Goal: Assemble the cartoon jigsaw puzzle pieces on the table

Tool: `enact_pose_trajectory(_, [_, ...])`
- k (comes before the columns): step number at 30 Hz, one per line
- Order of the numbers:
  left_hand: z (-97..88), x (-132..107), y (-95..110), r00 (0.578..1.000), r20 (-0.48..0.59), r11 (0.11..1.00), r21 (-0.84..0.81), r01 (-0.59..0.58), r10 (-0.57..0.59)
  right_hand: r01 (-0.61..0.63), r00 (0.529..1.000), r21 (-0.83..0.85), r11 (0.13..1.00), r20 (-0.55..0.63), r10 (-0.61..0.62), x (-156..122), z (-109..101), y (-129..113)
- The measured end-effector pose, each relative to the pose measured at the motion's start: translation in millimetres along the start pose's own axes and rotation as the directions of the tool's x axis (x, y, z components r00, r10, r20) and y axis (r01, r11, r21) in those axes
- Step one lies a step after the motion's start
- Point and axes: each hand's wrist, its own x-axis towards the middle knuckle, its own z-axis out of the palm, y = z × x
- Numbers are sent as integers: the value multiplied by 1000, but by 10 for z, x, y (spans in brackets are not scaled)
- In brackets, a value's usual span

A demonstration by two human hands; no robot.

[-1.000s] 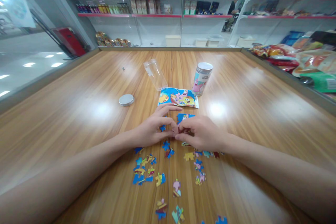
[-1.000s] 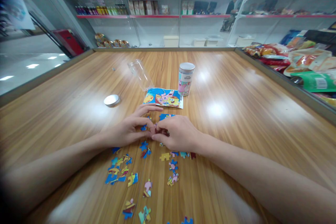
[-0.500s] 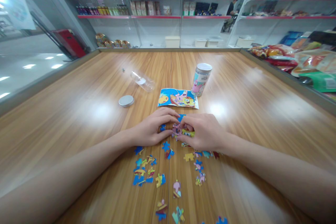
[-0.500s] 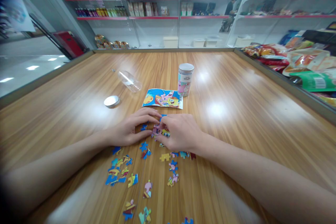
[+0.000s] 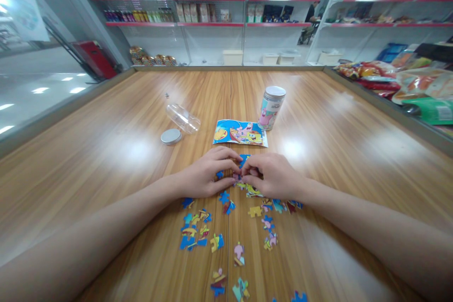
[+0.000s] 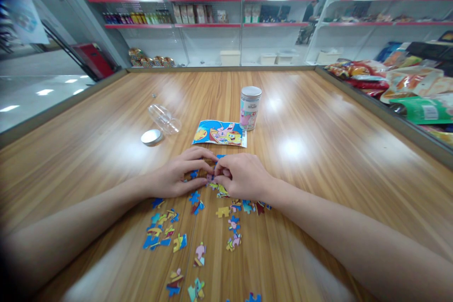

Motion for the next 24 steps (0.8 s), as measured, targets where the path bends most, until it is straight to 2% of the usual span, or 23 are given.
enact_pose_trajectory(5, [-2,-2,6,1000,2,1000,10,2,-2,84,994,11,996,-71,-83,-11,-17,55])
enact_pose_trajectory(9, [-2,0,11,1000,0,1000,11,4,-4,140,988,-26,990,-66,-142,-24,-15,43])
enact_pose_trajectory(24, [-4,1,16,1000,0,1000,21,11,-11,133,990,-18,991,-53,-134,-11,-10,59])
